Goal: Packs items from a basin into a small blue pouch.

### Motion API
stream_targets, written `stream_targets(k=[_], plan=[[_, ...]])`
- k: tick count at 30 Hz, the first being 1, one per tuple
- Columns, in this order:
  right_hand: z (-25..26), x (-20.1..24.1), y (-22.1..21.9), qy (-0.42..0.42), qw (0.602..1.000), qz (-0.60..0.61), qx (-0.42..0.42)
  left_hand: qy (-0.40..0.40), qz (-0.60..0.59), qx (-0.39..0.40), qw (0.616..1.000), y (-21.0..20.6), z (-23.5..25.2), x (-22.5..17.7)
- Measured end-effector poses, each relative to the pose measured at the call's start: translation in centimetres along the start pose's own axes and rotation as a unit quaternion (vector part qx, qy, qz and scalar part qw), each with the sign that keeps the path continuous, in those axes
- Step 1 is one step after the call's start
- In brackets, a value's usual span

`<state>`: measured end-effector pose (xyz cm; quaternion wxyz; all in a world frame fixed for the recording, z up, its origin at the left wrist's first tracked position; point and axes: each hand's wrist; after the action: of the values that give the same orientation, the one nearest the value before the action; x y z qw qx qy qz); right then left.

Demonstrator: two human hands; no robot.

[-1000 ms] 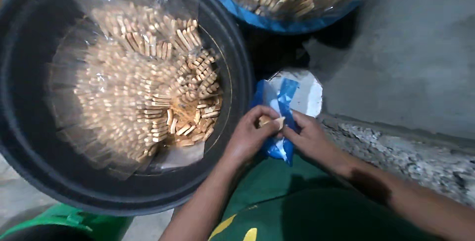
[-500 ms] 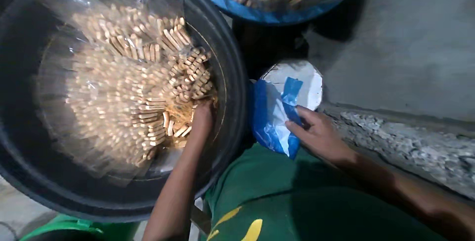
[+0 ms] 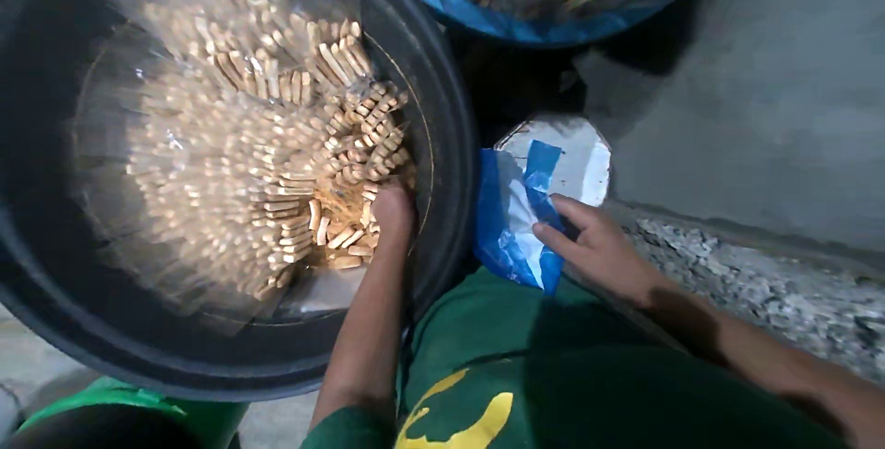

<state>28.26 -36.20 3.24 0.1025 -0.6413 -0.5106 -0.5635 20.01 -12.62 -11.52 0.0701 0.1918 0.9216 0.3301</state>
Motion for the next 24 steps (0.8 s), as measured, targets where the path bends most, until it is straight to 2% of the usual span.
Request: stream_targets(k=[3,6,8,10,11,12,13,15,16,18,19,21,22,23,24], plan=[[-0.2,-0.1,0.3,0.019,0.999,-0.031,0.001,-0.045,-0.054,0.018,0.997,0.4,-1.0,1.3],[-0.2,-0.5,0.5,0.026,0.999,-0.030,-0.013,-0.133,-0.212,0.007,0.968,2.4,-5.1,3.6],[-0.1,-0.3,0.2,0.000,1.000,0.002,-0.003,-0.219,-0.363,0.012,0.906,3.8,-9.1,3.3],[0.1,0.0,-0.2,-0.015,0.999,0.043,-0.006,-0.306,-0.490,0.128,0.806,5.2,-12.8,1.1],[0.1,0.2,-0.5,-0.014,0.998,0.063,-0.019,-0.319,-0.523,0.193,0.767,5.6,-13.9,-0.3],[0.0,0.4,-0.6,-0.004,0.996,0.082,-0.038,-0.303,-0.537,0.237,0.751,5.5,-14.6,-1.6],[-0.1,0.5,-0.7,0.007,0.994,0.094,-0.062,-0.270,-0.534,0.264,0.756,5.2,-14.9,-2.7],[-0.4,1.0,-0.6,0.007,0.988,0.112,-0.107,-0.235,-0.454,0.277,0.814,4.2,-14.4,-4.0],[-0.7,1.1,-0.5,0.004,0.986,0.118,-0.121,-0.242,-0.387,0.287,0.842,4.1,-14.2,-4.3],[-1.4,0.9,-0.4,0.005,0.984,0.119,-0.132,-0.294,-0.275,0.304,0.863,4.9,-14.6,-4.2],[-1.7,0.6,-0.4,0.005,0.985,0.113,-0.134,-0.337,-0.260,0.284,0.859,5.6,-15.2,-3.7],[-2.0,0.0,-0.1,-0.003,0.986,0.103,-0.133,-0.418,-0.315,0.167,0.836,6.2,-15.5,-2.0],[-2.1,-0.2,0.0,-0.013,0.986,0.099,-0.132,-0.427,-0.329,0.112,0.835,6.2,-14.6,-0.9],[-2.2,-0.3,0.1,-0.026,0.987,0.095,-0.128,-0.407,-0.303,0.069,0.859,6.3,-13.2,0.4],[-2.3,-0.3,0.3,-0.037,0.988,0.087,-0.121,-0.364,-0.241,0.040,0.899,6.5,-11.3,1.7]])
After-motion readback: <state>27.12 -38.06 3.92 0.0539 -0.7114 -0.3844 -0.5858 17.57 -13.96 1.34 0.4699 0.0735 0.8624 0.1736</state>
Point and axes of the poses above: each hand's wrist, its own z-axis towards the middle knuckle, its own y-axis out of the back of the hand, x = y × z, and after that the axes turned 15 degrees about y, right-handed
